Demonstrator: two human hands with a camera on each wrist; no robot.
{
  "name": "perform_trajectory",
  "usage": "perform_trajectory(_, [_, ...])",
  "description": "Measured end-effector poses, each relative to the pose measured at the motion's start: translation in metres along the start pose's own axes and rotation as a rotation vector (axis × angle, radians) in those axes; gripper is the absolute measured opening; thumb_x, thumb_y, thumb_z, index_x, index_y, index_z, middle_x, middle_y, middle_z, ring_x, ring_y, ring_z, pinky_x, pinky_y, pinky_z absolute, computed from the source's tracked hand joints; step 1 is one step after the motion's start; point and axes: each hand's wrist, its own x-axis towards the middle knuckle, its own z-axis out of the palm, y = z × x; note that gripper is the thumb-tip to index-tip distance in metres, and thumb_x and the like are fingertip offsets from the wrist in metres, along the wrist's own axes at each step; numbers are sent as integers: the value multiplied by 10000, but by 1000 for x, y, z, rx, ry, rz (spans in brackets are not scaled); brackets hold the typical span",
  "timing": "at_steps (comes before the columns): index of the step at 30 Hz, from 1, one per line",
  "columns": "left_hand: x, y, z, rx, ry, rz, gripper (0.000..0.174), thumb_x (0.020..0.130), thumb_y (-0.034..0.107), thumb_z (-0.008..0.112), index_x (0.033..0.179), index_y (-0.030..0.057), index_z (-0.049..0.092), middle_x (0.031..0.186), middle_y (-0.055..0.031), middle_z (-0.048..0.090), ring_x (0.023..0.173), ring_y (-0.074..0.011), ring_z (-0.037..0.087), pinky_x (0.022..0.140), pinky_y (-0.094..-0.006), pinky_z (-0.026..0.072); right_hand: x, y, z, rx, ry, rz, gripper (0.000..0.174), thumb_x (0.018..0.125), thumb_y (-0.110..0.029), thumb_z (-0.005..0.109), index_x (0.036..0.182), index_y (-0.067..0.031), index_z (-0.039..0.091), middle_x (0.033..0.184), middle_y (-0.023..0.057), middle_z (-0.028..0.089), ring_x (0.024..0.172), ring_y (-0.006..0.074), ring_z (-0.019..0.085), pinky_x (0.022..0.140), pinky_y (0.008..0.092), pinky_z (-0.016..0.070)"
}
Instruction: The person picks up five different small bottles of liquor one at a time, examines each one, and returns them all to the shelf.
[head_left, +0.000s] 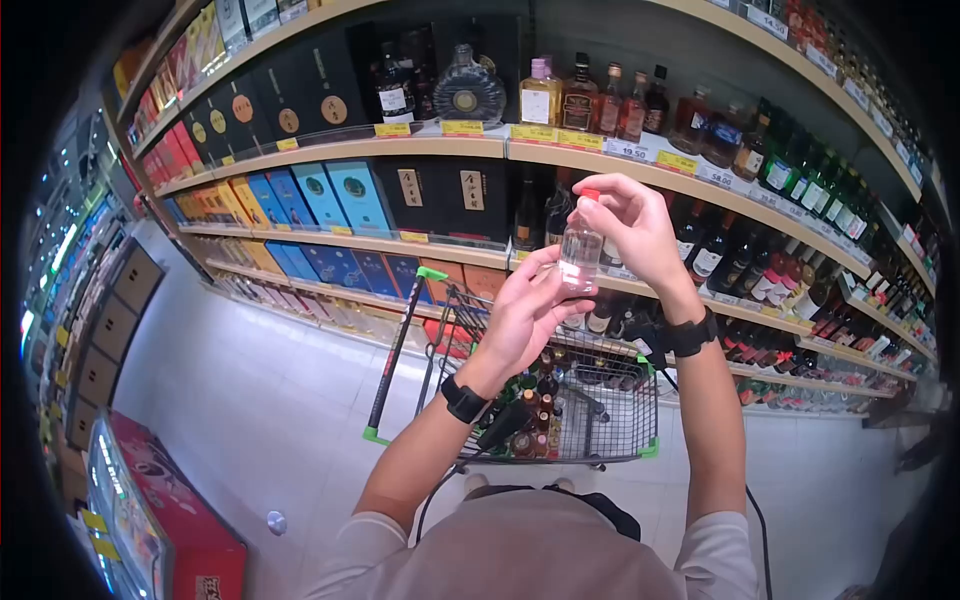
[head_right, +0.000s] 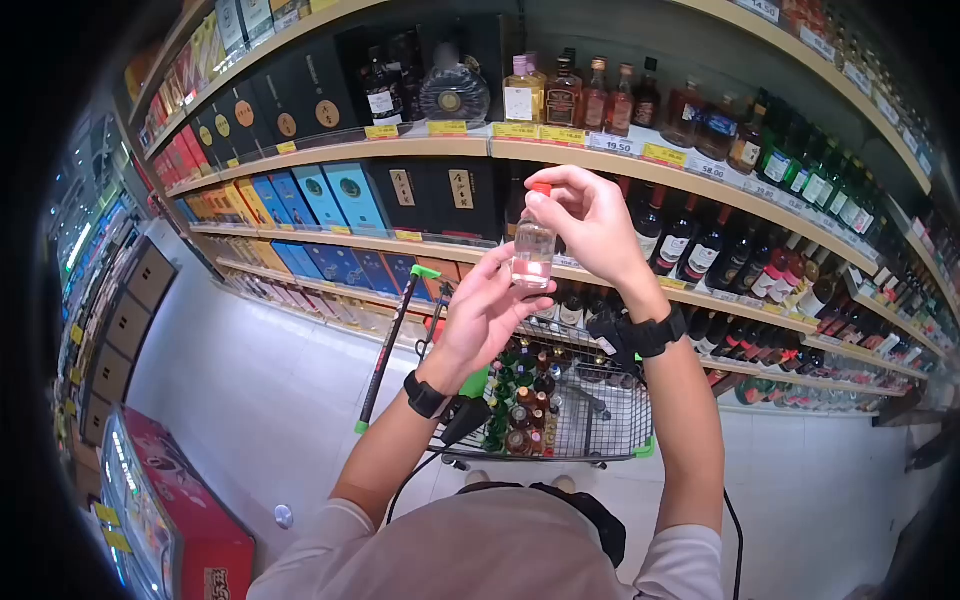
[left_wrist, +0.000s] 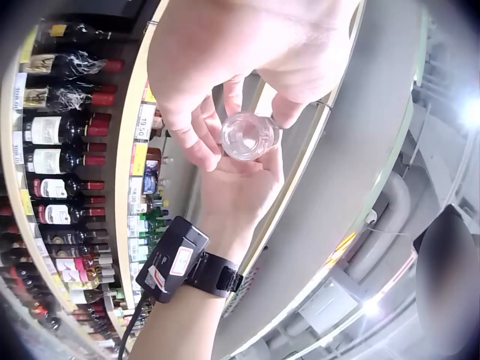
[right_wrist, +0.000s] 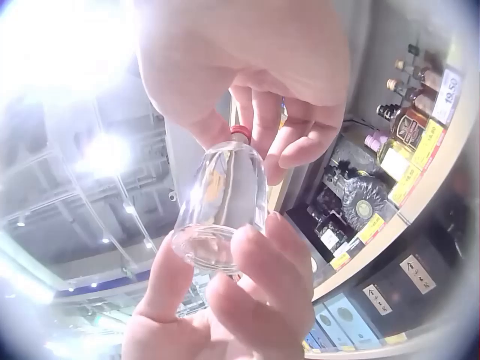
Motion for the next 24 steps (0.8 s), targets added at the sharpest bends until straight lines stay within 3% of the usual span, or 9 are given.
perform_trajectory(5, [1, 3, 9, 63, 53, 26, 389, 1044, 184, 517, 1366, -13, 423, 1184, -187, 622, 1082, -301, 651, 958, -416, 534, 2, -6, 2, 37, -20, -10, 283, 967, -154, 663, 1203, 0, 635, 1004, 60, 692, 947, 120, 659, 865, 272, 535])
perform_trajectory(11, [-2, 5, 6, 31, 22, 32, 341, 1045, 192, 520, 1315, -3, 446, 1188, -190, 624, 1077, -298, 655, 953, -409, 538, 3, -11, 1, 48, -115, -27, 304, 1000, -143, 585, 1267, 0, 611, 1047, 97, 701, 993, 150, 669, 920, 321, 531])
perform_trajectory(20, [-7, 2, 5, 94, -7, 87, 385, 1021, 239, 579, 1292, 3, 439, 1169, -193, 630, 1064, -297, 667, 943, -415, 541, 2, -11, -1, 49, -161, -1, 315, 1006, -140, 576, 1288, 2, 589, 1057, 109, 708, 988, 153, 675, 906, 317, 533])
perform_trajectory(24, [-8, 3, 5, 49, 4, 50, 421, 1034, 272, 552, 1328, -6, 435, 1177, -191, 626, 1059, -296, 666, 947, -420, 541, 1, -17, 1, 64, -133, 17, 316, 996, -142, 601, 1272, 11, 591, 1045, 115, 708, 979, 152, 678, 888, 316, 540])
